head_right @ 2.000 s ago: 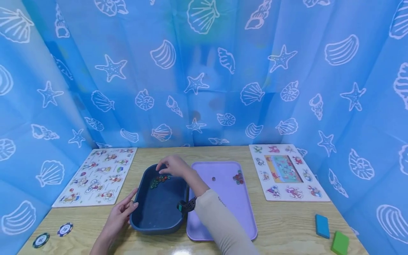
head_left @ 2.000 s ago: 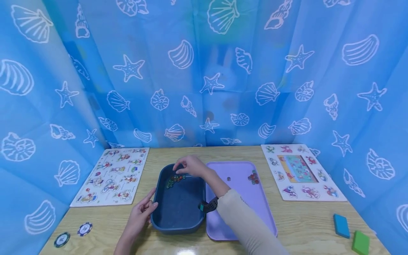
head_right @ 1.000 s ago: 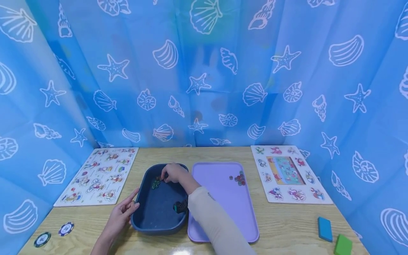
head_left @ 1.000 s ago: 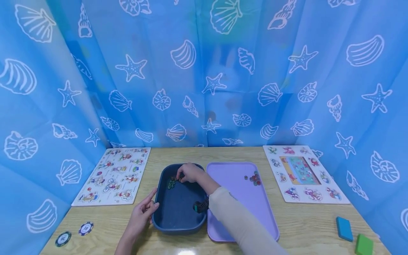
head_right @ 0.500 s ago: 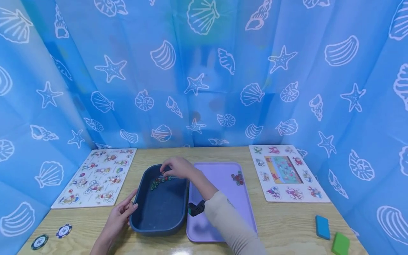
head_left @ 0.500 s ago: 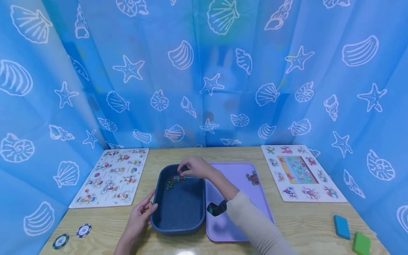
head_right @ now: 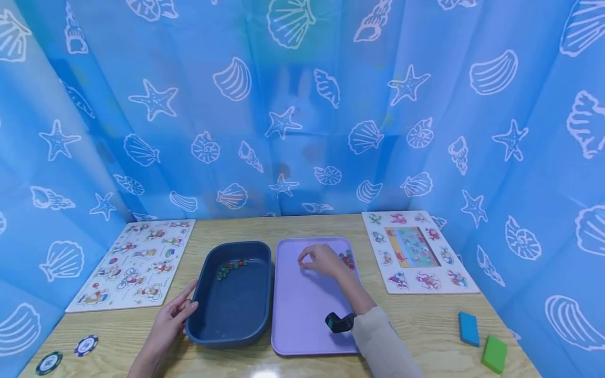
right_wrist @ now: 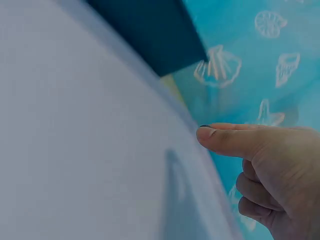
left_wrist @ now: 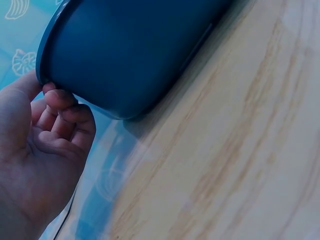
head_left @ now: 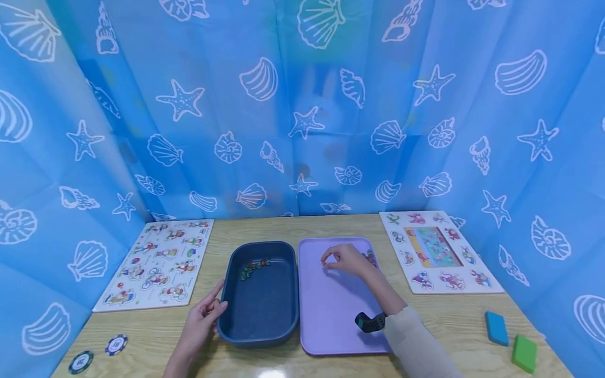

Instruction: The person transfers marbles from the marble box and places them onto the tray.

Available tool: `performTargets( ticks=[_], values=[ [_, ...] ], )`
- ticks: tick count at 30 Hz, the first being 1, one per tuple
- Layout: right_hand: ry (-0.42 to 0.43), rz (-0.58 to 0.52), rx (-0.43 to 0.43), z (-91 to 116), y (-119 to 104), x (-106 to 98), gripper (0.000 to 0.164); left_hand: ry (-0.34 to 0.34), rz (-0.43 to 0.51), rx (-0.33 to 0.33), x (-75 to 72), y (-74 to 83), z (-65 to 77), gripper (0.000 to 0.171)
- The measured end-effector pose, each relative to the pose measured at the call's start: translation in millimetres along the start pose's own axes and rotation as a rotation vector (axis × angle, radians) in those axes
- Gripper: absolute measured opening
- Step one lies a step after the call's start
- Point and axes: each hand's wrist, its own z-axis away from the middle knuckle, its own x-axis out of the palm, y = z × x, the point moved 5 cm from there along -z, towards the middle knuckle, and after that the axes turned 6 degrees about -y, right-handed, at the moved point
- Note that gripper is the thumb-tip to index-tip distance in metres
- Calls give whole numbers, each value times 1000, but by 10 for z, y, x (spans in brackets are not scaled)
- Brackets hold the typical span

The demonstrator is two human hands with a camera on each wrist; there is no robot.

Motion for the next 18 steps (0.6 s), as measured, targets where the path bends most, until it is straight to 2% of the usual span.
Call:
performTargets(
  ticks=[4,10,14,18],
  values=[
    [-4,3,32,97,164,71,13,4,10,-14,-13,-19,-5,55],
    [-14,29,39,120,241,111,13,2,15,-5,-22,-29,-6,54],
    [1,11,54,113,225,75,15,-1,15,-2,-18,-23,-7,54],
    [55,-40,27,35,64,-36,17,1,18,-18,-19,-23,-16,53]
  ],
)
